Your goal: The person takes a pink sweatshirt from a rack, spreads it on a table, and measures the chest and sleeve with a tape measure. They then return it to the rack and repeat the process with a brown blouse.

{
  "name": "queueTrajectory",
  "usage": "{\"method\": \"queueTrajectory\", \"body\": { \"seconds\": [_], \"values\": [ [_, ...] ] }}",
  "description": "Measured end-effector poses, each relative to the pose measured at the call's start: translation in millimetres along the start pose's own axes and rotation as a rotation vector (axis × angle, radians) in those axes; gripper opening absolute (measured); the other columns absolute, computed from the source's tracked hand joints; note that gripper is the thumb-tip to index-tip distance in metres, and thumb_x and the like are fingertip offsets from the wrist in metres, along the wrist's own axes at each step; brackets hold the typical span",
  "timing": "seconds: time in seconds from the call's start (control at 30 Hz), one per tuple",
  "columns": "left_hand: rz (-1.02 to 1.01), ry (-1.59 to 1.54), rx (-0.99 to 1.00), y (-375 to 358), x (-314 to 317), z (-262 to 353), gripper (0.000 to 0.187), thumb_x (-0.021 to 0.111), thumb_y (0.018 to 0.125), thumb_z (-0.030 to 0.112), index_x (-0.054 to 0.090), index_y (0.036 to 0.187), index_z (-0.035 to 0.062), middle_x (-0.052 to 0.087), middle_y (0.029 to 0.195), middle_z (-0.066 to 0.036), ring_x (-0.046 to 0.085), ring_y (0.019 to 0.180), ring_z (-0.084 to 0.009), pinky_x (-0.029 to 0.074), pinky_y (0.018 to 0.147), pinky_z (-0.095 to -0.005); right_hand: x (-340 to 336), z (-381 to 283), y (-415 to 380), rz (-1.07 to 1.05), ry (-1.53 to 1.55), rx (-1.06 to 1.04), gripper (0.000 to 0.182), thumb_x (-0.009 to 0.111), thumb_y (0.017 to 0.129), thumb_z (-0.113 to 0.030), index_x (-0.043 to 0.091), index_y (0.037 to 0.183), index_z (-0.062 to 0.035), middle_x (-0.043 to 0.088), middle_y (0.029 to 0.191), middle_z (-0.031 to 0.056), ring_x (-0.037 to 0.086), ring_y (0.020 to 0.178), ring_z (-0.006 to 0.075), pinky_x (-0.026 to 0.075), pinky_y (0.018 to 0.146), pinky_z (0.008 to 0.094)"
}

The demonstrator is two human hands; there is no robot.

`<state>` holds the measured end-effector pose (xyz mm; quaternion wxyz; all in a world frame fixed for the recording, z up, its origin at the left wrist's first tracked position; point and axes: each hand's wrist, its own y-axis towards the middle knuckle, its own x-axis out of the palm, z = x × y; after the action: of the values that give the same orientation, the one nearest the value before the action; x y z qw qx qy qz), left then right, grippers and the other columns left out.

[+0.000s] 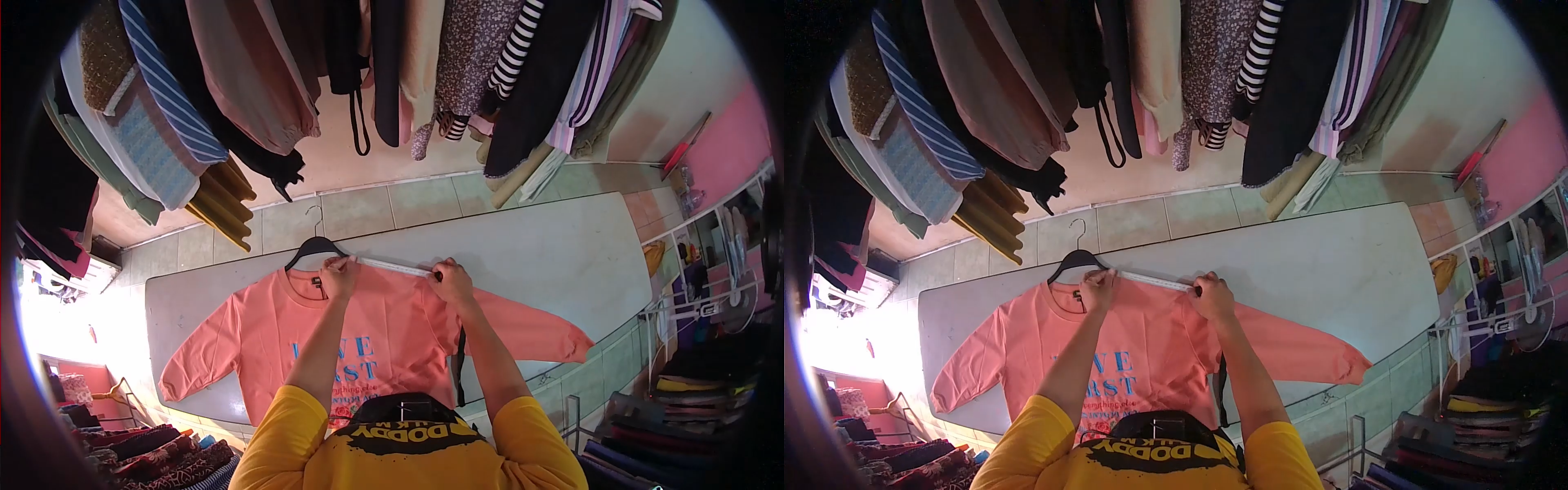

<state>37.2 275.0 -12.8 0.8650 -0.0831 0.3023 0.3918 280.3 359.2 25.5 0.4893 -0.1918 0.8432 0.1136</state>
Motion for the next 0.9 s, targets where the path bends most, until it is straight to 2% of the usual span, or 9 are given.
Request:
{"method": "queueTrajectory", "body": {
  "seconds": [0.13, 0.23, 0.3, 0.5, 0.6, 0.67, 0.73, 0.8, 0.9],
  "values": [
    [-0.097, -0.065, -0.018, -13.0, -11.1, 9.4, 0.029, 0.059, 0.075, 0.024, 0.062, 0.096, 0.0037, 0.057, 0.098, -0.013, 0.05, 0.097, -0.0276, 0.038, 0.084, -0.0372, -8.4, -3.3, -4.9, -0.001, -0.034, -0.035, 0.032, 0.065, 0.068, -0.031, 0.054, 0.086, -0.0069, 0.055, 0.082, 0.0087, 0.057, 0.076, 0.0279, 0.048, 0.066, 0.0383],
    [-0.002, 0.146, 0.239, -52.8, -12.3, 22.7, 0.046, 0.054, 0.079, 0.026, 0.046, 0.118, 0.0037, 0.044, 0.12, -0.017, 0.04, 0.113, -0.0289, 0.033, 0.091, -0.0408, -13.1, 4.0, -12.1, 0.083, 0.051, -0.09, 0.041, 0.067, 0.067, -0.032, 0.052, 0.094, -0.005, 0.056, 0.084, 0.0111, 0.057, 0.077, 0.0268, 0.047, 0.067, 0.0366],
    [-0.246, 0.276, 0.447, -73.4, -11.9, 27.6, 0.058, 0.052, 0.08, 0.026, 0.03, 0.129, 0.003, 0.028, 0.134, -0.016, 0.028, 0.123, -0.029, 0.025, 0.098, -0.0432, -30.1, 10.4, -25.1, 0.232, 0.36, 0.013, 0.045, 0.07, 0.066, -0.031, 0.052, 0.098, -0.0039, 0.057, 0.086, 0.0122, 0.057, 0.075, 0.0255, 0.047, 0.066, 0.0334],
    [-0.622, 0.537, 0.799, -96.8, 1.4, 60.5, 0.059, 0.05, 0.081, 0.033, 0.029, 0.131, 0.01, 0.023, 0.138, -0.008, 0.019, 0.128, -0.0249, 0.013, 0.104, -0.0456, -93.2, 85.6, -141.4, 0.257, 0.199, 0.279, 0.038, 0.067, 0.068, -0.027, 0.058, 0.094, -0.0013, 0.059, 0.094, 0.0166, 0.058, 0.085, 0.0295, 0.046, 0.073, 0.0357],
    [-0.539, 0.682, 0.971, -91.3, 15.5, 64.2, 0.059, 0.048, 0.081, 0.038, 0.029, 0.131, 0.0137, 0.023, 0.139, -0.004, 0.019, 0.129, -0.0231, 0.008, 0.103, -0.0517, -95.0, 137.9, -189.0, 0.183, 0.137, 0.417, 0.039, 0.066, 0.07, -0.025, 0.059, 0.096, 0.0027, 0.058, 0.098, 0.0207, 0.06, 0.086, 0.0286, 0.048, 0.072, 0.0323],
    [-0.596, 0.662, 0.859, -80.6, 25.3, 60.1, 0.058, 0.047, 0.081, 0.038, 0.03, 0.131, 0.0138, 0.024, 0.138, -0.003, 0.018, 0.129, -0.023, 0.007, 0.103, -0.0539, -101.1, 148.3, -202.0, 0.302, -0.021, 0.281, 0.039, 0.065, 0.07, -0.026, 0.059, 0.096, 0.0026, 0.055, 0.105, 0.0225, 0.057, 0.094, 0.0283, 0.046, 0.076, 0.0316],
    [-0.653, 0.651, 0.756, -75.7, 32.1, 63.0, 0.057, 0.047, 0.081, 0.039, 0.031, 0.13, 0.014, 0.025, 0.138, -0.002, 0.018, 0.129, -0.023, 0.007, 0.102, -0.056, -101.7, 152.7, -202.3, 0.244, -0.011, 0.435, 0.036, 0.063, 0.072, -0.025, 0.059, 0.098, 0.0, 0.059, 0.099, 0.0152, 0.059, 0.086, 0.0223, 0.046, 0.074, 0.0287],
    [-0.694, 0.616, 0.564, -75.9, 30.6, 73.2, 0.055, 0.049, 0.08, 0.037, 0.035, 0.128, 0.013, 0.026, 0.137, -0.004, 0.019, 0.128, -0.0227, 0.007, 0.101, -0.0567, -88.6, 151.1, -200.4, 0.403, 0.493, 0.408, 0.029, 0.059, 0.077, -0.024, 0.059, 0.098, -0.0042, 0.057, 0.089, 0.0043, 0.055, 0.074, 0.013, 0.045, 0.067, 0.0247],
    [-0.511, 0.536, 0.7, -104.1, 25.7, 81.6, 0.05, 0.052, 0.079, 0.032, 0.041, 0.123, 0.0106, 0.035, 0.131, -0.009, 0.027, 0.124, -0.0263, 0.015, 0.1, -0.0533, -93.3, 69.8, -196.2, 0.065, 1.147, 0.497, 0.028, 0.054, 0.083, -0.016, 0.048, 0.108, -0.0035, 0.048, 0.086, 0.0021, 0.048, 0.074, 0.0117, 0.042, 0.068, 0.0249]
  ]
}}
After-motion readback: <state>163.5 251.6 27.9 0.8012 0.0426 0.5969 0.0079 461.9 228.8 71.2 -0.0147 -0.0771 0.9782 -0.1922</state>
